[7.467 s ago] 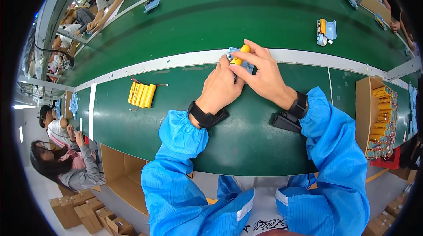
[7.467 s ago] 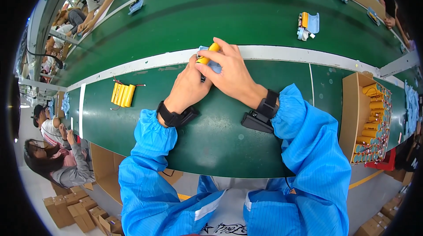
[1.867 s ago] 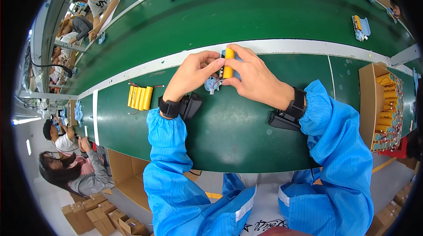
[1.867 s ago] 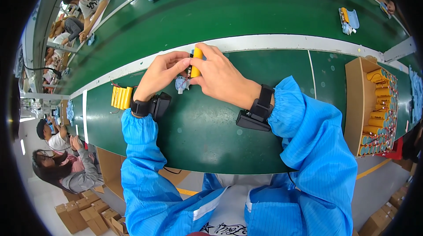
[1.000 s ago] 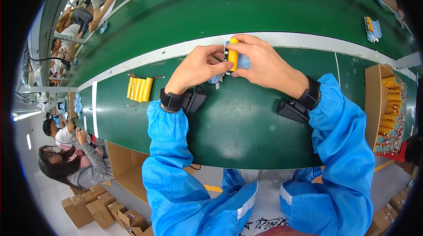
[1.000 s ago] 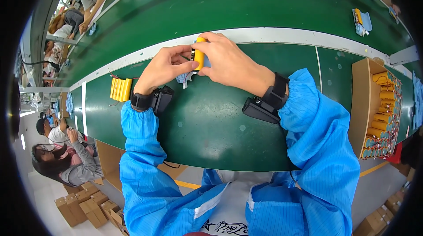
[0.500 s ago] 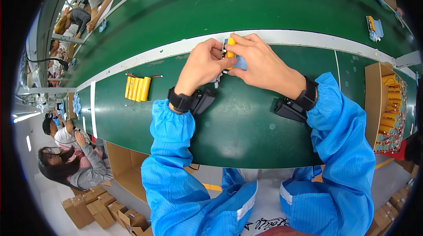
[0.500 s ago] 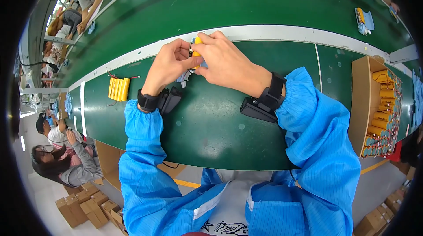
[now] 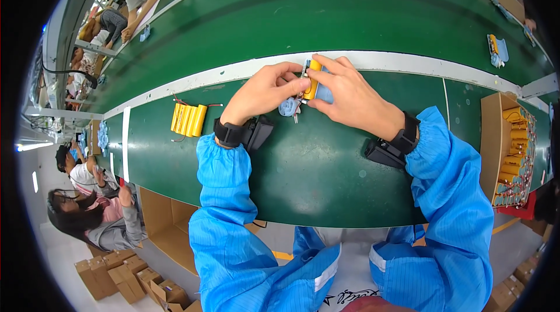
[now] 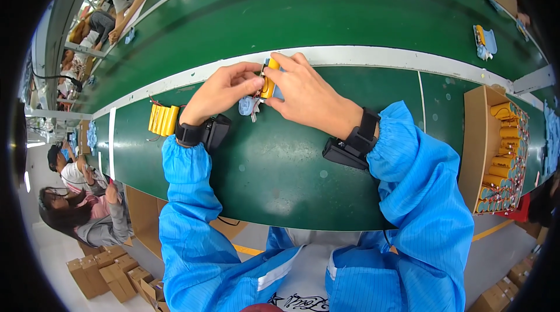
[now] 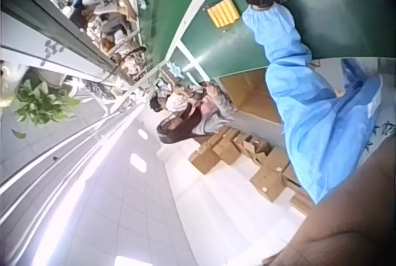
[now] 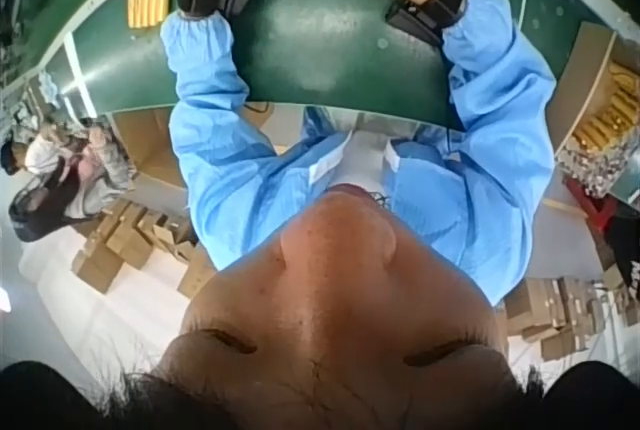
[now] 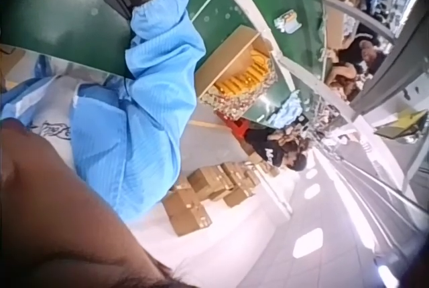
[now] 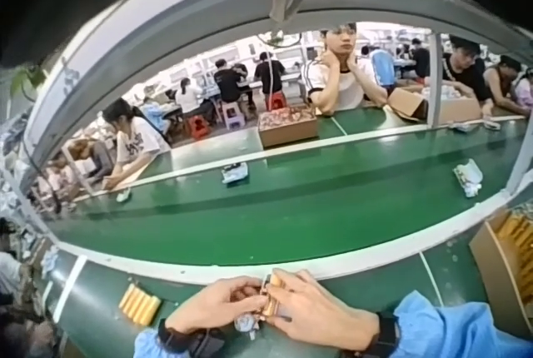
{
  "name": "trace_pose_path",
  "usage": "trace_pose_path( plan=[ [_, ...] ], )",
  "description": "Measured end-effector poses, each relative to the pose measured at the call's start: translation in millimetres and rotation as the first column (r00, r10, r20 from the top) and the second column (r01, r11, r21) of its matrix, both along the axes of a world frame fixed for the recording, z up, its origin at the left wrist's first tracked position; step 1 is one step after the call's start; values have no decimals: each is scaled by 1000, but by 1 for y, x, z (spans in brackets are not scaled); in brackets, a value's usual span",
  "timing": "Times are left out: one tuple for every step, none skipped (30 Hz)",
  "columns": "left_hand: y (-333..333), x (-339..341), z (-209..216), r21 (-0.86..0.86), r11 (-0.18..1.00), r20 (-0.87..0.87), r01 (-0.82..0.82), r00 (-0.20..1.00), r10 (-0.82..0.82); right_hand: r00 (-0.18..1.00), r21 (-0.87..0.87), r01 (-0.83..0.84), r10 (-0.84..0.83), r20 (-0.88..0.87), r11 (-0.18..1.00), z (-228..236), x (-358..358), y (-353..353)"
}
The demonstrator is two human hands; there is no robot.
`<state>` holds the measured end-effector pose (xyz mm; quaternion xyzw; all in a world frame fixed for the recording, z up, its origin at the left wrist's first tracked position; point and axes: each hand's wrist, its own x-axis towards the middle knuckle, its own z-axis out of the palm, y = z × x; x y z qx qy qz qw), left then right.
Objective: The person picks up a battery and a plastic housing, fits the battery into the housing while tucking the wires inside, and places the assembled unit onto the conveyor belt. This process is repeated with a second battery and housing.
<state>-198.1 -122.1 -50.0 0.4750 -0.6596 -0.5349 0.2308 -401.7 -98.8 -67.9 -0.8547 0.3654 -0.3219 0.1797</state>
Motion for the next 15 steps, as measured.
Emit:
trace_pose_path(
  plan=[
    [2,-1,6,-14,999,80,42,996,-41,1000,-9,-1,1,-2,1000,-2,0,0],
    [4,-2,9,-26,996,161,84,984,-79,1000,-13,12,-12,15,1000,-5,0,-1],
    [6,-5,7,-35,996,160,83,984,-76,999,-17,24,-24,33,1000,-9,1,-1],
    [8,-12,1,-100,994,232,36,973,-12,998,-22,37,-35,50,999,-11,1,-1],
    [11,-19,-2,-167,986,300,-9,952,60,998,-31,31,-29,50,999,-11,2,-1],
    [13,-22,-3,-236,970,361,-50,923,135,997,-29,38,-36,68,999,-11,3,0],
    [13,-22,-2,-245,968,359,-55,922,143,995,-26,46,-43,85,999,-11,4,0],
    [13,-21,-2,-257,964,403,-65,899,169,993,-22,53,-51,103,998,-12,4,0],
    [13,-21,-1,-269,960,446,-75,874,194,994,-30,50,-46,103,998,-12,5,0],
    [12,-22,1,-282,956,484,-81,848,215,984,-38,38,-31,174,999,-9,5,0],
    [10,-22,3,-289,954,478,-81,851,217,970,-46,26,-14,243,999,-6,6,1],
    [8,-21,6,-304,946,469,-111,847,250,950,-54,15,3,311,998,-4,5,0],
    [5,-18,8,-319,937,458,-141,843,282,952,-61,16,3,306,998,-6,4,-2],
    [2,-16,9,-332,928,447,-170,838,313,953,-18,24,-17,301,1000,-12,2,-5],
    [-1,-10,7,-335,926,446,-174,836,319,953,27,24,-31,303,999,-18,3,-7]
  ],
)
